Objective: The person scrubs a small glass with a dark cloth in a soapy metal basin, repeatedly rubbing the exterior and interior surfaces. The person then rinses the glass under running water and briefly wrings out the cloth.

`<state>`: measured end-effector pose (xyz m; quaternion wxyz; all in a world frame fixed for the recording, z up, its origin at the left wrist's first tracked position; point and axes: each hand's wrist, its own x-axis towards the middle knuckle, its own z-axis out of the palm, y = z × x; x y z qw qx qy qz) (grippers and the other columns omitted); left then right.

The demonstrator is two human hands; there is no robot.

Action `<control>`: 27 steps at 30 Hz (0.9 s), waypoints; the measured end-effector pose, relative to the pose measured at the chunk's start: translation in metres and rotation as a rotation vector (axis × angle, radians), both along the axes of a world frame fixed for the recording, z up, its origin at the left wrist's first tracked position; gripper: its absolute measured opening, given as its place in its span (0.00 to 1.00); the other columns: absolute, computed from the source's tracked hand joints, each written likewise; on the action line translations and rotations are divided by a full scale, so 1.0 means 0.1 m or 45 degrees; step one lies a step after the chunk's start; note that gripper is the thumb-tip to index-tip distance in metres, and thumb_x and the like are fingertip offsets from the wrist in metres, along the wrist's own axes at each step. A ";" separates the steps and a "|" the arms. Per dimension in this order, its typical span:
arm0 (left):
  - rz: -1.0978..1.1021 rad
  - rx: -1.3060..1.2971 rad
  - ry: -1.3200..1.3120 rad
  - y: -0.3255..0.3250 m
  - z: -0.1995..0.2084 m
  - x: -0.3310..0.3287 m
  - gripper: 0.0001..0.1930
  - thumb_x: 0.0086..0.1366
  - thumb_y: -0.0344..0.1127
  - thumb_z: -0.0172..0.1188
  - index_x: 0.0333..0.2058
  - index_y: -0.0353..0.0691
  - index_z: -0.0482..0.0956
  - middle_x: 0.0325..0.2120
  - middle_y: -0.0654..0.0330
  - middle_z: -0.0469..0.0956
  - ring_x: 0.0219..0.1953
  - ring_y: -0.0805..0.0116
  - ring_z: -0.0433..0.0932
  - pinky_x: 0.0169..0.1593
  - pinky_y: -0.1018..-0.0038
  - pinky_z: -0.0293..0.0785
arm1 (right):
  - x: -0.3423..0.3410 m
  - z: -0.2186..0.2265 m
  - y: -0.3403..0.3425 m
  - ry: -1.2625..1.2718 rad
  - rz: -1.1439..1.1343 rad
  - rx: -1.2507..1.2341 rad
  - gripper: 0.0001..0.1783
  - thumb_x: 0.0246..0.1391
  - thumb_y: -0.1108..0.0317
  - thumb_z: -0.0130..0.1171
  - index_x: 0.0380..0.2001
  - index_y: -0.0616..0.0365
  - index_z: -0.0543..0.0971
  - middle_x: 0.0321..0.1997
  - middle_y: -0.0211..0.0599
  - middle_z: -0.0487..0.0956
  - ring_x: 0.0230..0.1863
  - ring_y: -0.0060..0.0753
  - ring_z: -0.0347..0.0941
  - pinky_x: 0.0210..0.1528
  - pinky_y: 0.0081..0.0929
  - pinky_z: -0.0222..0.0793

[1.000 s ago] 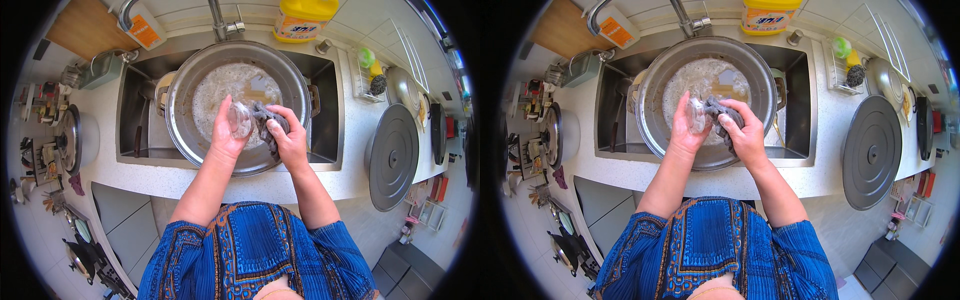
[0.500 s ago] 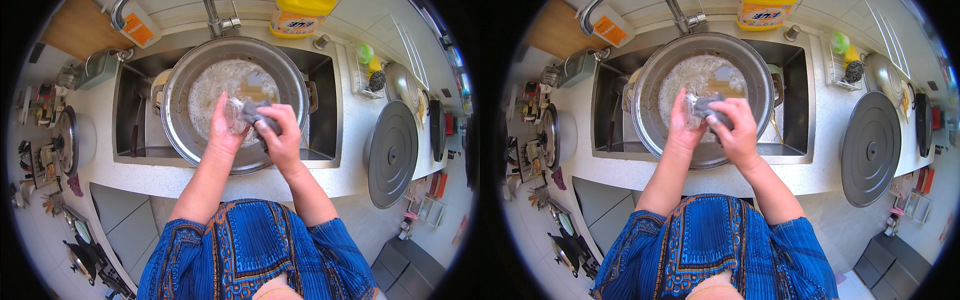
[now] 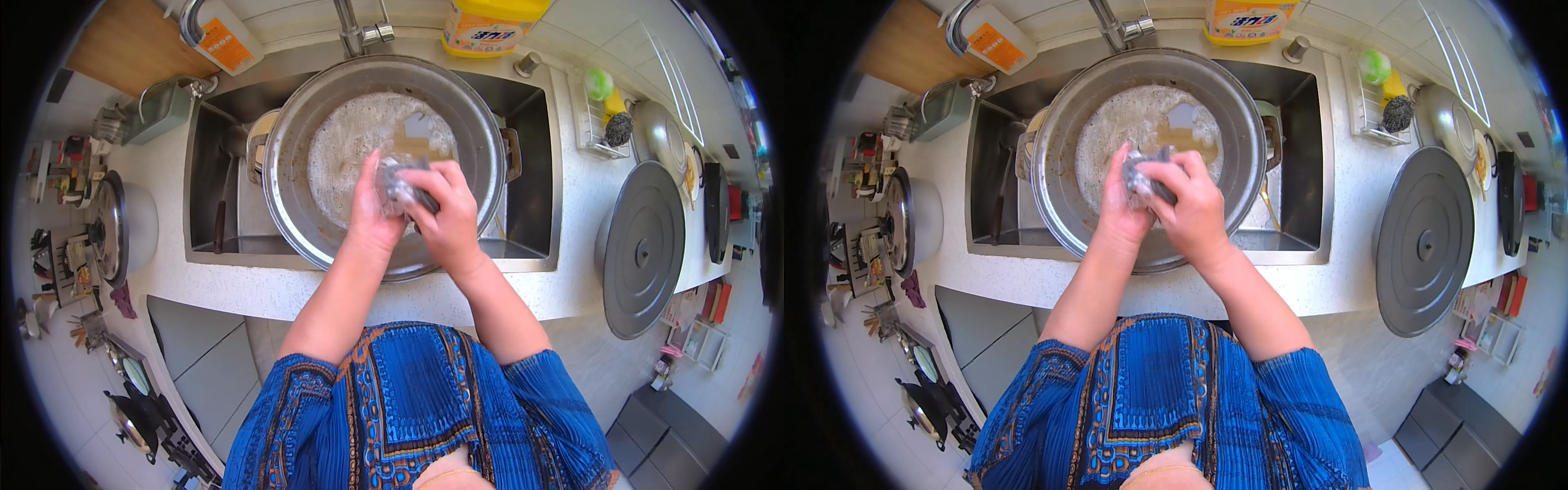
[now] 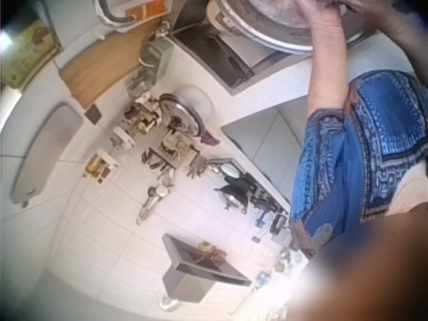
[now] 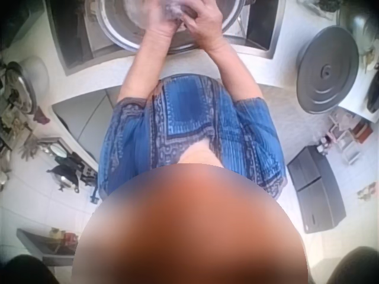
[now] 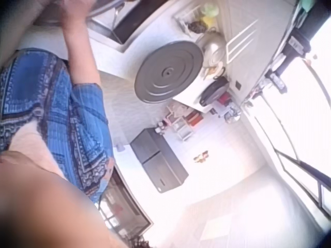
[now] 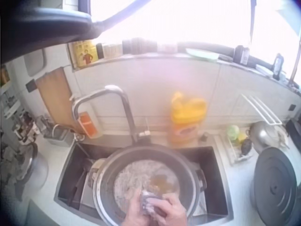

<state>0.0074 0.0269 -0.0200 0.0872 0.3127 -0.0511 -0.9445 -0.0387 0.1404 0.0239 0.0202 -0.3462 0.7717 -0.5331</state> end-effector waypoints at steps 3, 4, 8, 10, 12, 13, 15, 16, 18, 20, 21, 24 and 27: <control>0.022 -0.101 -0.122 -0.01 0.07 0.02 0.22 0.62 0.54 0.53 0.41 0.39 0.74 0.35 0.56 0.79 0.39 0.62 0.78 0.44 0.63 0.77 | -0.11 -0.05 -0.06 -0.254 0.112 -0.042 0.11 0.44 0.71 0.63 0.36 0.53 0.79 0.34 0.40 0.73 0.37 0.39 0.73 0.38 0.26 0.70; 0.012 -0.114 -0.117 0.01 0.08 0.02 0.21 0.62 0.53 0.53 0.41 0.40 0.75 0.35 0.57 0.79 0.39 0.63 0.78 0.44 0.64 0.77 | -0.19 -0.12 -0.07 -0.439 0.132 -0.118 0.10 0.49 0.71 0.59 0.38 0.57 0.78 0.35 0.36 0.76 0.36 0.30 0.73 0.40 0.22 0.69; -0.030 -0.080 0.062 -0.03 0.04 0.04 0.18 0.63 0.50 0.56 0.41 0.41 0.75 0.36 0.60 0.79 0.40 0.66 0.78 0.46 0.66 0.75 | -0.17 -0.12 0.05 -0.995 0.054 -0.342 0.11 0.56 0.70 0.56 0.42 0.61 0.75 0.39 0.30 0.77 0.40 0.16 0.69 0.44 0.17 0.67; -0.003 -0.146 0.130 0.02 0.15 0.03 0.18 0.62 0.49 0.58 0.41 0.41 0.75 0.37 0.60 0.79 0.41 0.66 0.77 0.49 0.66 0.73 | -0.10 -0.09 0.09 -1.000 0.001 -0.345 0.12 0.56 0.70 0.56 0.43 0.61 0.74 0.39 0.30 0.77 0.40 0.17 0.69 0.44 0.18 0.67; 0.013 -0.218 0.194 0.07 0.10 0.03 0.18 0.61 0.48 0.60 0.42 0.41 0.75 0.38 0.60 0.78 0.42 0.66 0.76 0.51 0.66 0.72 | -0.07 -0.10 0.09 -0.964 -0.023 -0.391 0.12 0.56 0.71 0.56 0.44 0.60 0.74 0.39 0.30 0.77 0.40 0.17 0.70 0.45 0.18 0.67; 0.022 -0.256 0.226 0.09 0.09 0.04 0.18 0.60 0.47 0.61 0.42 0.41 0.75 0.38 0.60 0.78 0.43 0.66 0.76 0.52 0.66 0.71 | -0.07 -0.12 0.10 -0.965 -0.046 -0.401 0.12 0.56 0.71 0.56 0.43 0.59 0.74 0.39 0.30 0.77 0.40 0.17 0.70 0.45 0.19 0.67; 0.029 -0.290 0.189 0.15 0.11 0.07 0.18 0.59 0.46 0.62 0.42 0.41 0.75 0.39 0.60 0.78 0.44 0.66 0.75 0.53 0.66 0.69 | -0.07 -0.12 0.10 -0.939 -0.071 -0.380 0.11 0.56 0.71 0.56 0.43 0.59 0.74 0.40 0.31 0.77 0.41 0.18 0.70 0.45 0.19 0.67; 0.032 -0.307 0.170 0.17 0.12 0.08 0.18 0.59 0.46 0.63 0.42 0.41 0.75 0.39 0.60 0.78 0.45 0.66 0.75 0.54 0.66 0.68 | -0.06 -0.10 0.11 -0.913 -0.074 -0.347 0.11 0.55 0.71 0.56 0.42 0.59 0.74 0.40 0.31 0.77 0.42 0.19 0.70 0.46 0.20 0.67; 0.023 -0.232 0.120 0.16 0.09 0.09 0.18 0.59 0.47 0.62 0.41 0.42 0.75 0.38 0.60 0.78 0.44 0.66 0.75 0.53 0.66 0.69 | -0.03 -0.10 0.14 -0.825 -0.035 -0.278 0.11 0.55 0.72 0.56 0.42 0.59 0.74 0.41 0.31 0.76 0.43 0.21 0.70 0.47 0.21 0.66; 0.001 -0.177 0.125 0.10 0.08 0.10 0.17 0.59 0.48 0.62 0.41 0.43 0.75 0.37 0.61 0.78 0.42 0.66 0.76 0.52 0.66 0.70 | 0.00 -0.15 0.17 -0.703 0.046 -0.202 0.11 0.54 0.72 0.56 0.42 0.59 0.74 0.42 0.32 0.76 0.44 0.23 0.70 0.49 0.22 0.66; -0.014 -0.159 0.152 0.05 0.09 0.13 0.17 0.59 0.48 0.62 0.41 0.43 0.75 0.37 0.61 0.78 0.42 0.66 0.76 0.52 0.67 0.70 | 0.01 -0.11 0.18 -0.742 0.116 -0.211 0.11 0.54 0.73 0.57 0.41 0.59 0.74 0.43 0.32 0.75 0.45 0.25 0.69 0.50 0.23 0.65; -0.005 -0.153 0.099 -0.07 0.11 0.14 0.16 0.59 0.51 0.61 0.37 0.45 0.76 0.31 0.63 0.79 0.37 0.68 0.78 0.44 0.67 0.75 | -0.01 -0.12 0.21 -0.783 0.123 -0.294 0.11 0.55 0.72 0.56 0.42 0.59 0.73 0.41 0.30 0.75 0.43 0.22 0.69 0.48 0.21 0.66; 0.014 -0.145 0.089 -0.12 0.13 0.15 0.15 0.59 0.50 0.62 0.35 0.46 0.76 0.28 0.64 0.79 0.32 0.70 0.79 0.36 0.69 0.78 | -0.04 -0.04 0.19 -0.810 0.013 -0.336 0.12 0.56 0.72 0.55 0.45 0.58 0.72 0.40 0.28 0.75 0.41 0.18 0.69 0.46 0.19 0.66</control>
